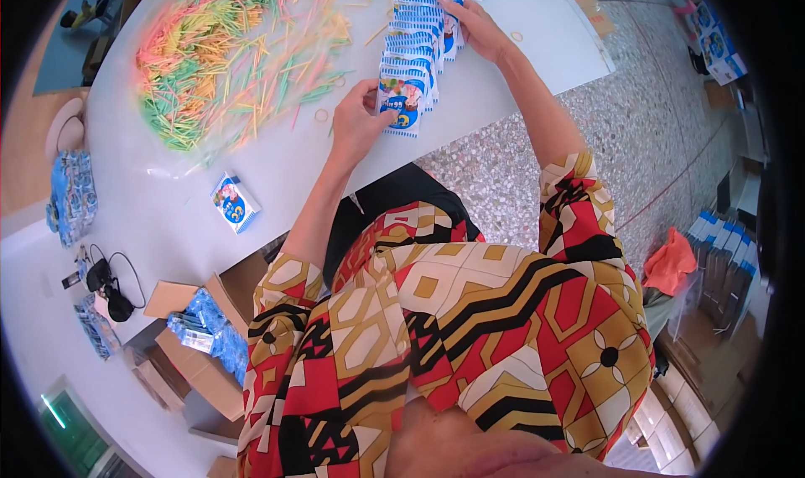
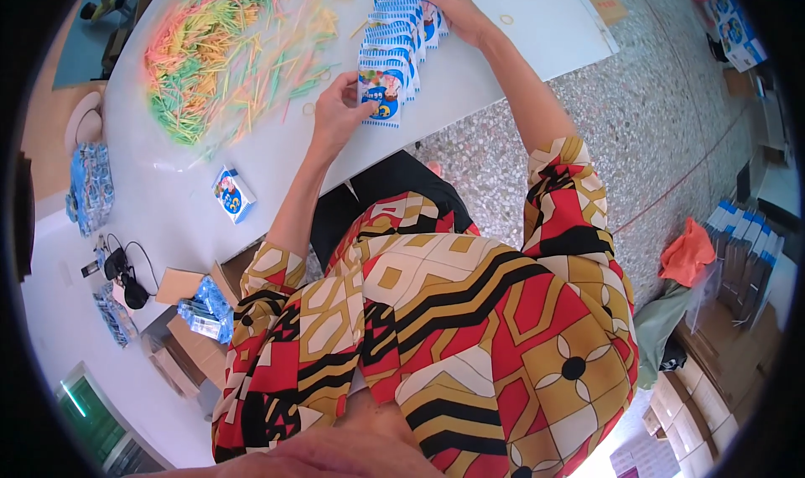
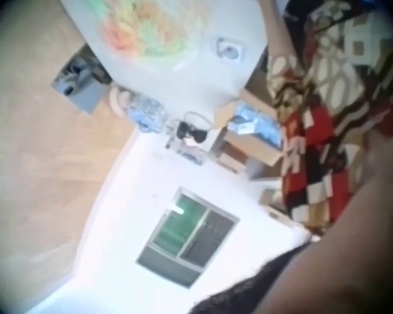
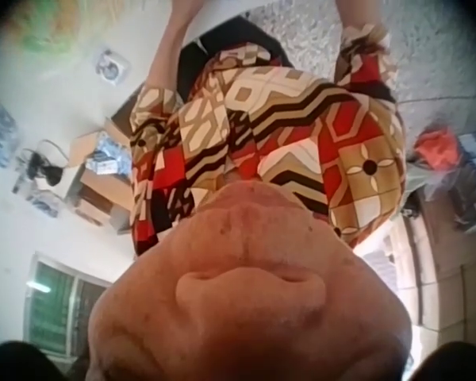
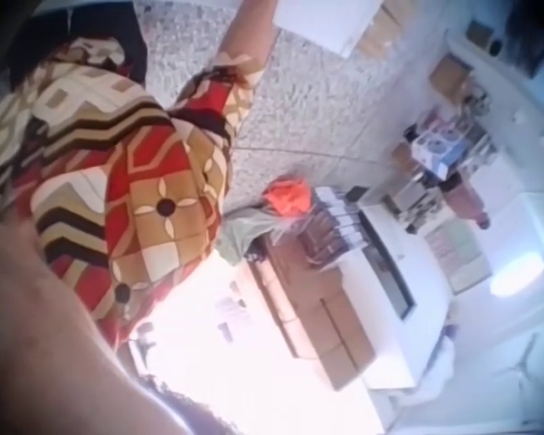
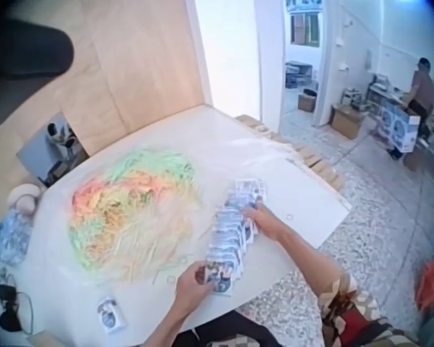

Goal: Packaging colorful plastic rings into small bags at a workshop table.

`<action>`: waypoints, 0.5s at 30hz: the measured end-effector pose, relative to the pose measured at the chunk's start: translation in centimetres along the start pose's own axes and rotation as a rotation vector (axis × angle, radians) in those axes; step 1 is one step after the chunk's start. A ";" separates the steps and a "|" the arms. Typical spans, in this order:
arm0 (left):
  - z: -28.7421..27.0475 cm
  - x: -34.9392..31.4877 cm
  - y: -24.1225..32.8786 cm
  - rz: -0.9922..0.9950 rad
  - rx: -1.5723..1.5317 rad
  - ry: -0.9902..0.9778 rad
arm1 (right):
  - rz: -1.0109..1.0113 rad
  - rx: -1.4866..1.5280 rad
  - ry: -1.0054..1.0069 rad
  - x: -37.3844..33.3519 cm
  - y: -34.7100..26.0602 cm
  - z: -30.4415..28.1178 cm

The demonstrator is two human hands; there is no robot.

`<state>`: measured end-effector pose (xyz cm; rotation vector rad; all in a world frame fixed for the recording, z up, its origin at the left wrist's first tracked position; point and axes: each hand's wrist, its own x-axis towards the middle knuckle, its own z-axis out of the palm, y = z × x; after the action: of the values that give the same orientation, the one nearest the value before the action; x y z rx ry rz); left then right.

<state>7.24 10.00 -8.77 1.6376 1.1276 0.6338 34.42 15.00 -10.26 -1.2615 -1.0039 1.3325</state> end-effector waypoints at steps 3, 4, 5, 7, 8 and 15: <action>0.1 -0.5 -0.2 0.029 -0.059 0.002 | 0.009 0.051 -0.044 -1.0 0.9 0.6; 0.0 -0.6 -0.3 0.042 -0.105 0.005 | -0.035 -0.003 -0.039 -1.8 1.6 0.8; -0.3 -0.8 -0.4 0.033 -0.109 0.017 | -0.079 -0.058 -0.046 -2.6 1.3 1.9; -0.5 -0.9 -0.6 0.053 -0.099 0.008 | -0.106 -0.128 -0.069 -4.1 0.6 3.5; -0.3 -0.8 -0.9 0.049 -0.103 0.010 | -0.142 -0.196 -0.076 -4.7 0.2 3.8; -0.1 0.2 -2.9 0.259 -0.072 0.060 | -0.173 -0.269 -0.168 -5.9 0.6 5.2</action>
<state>6.20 10.39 -11.42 1.7264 0.9299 0.8851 28.91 9.46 -9.33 -1.2407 -1.4159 1.2124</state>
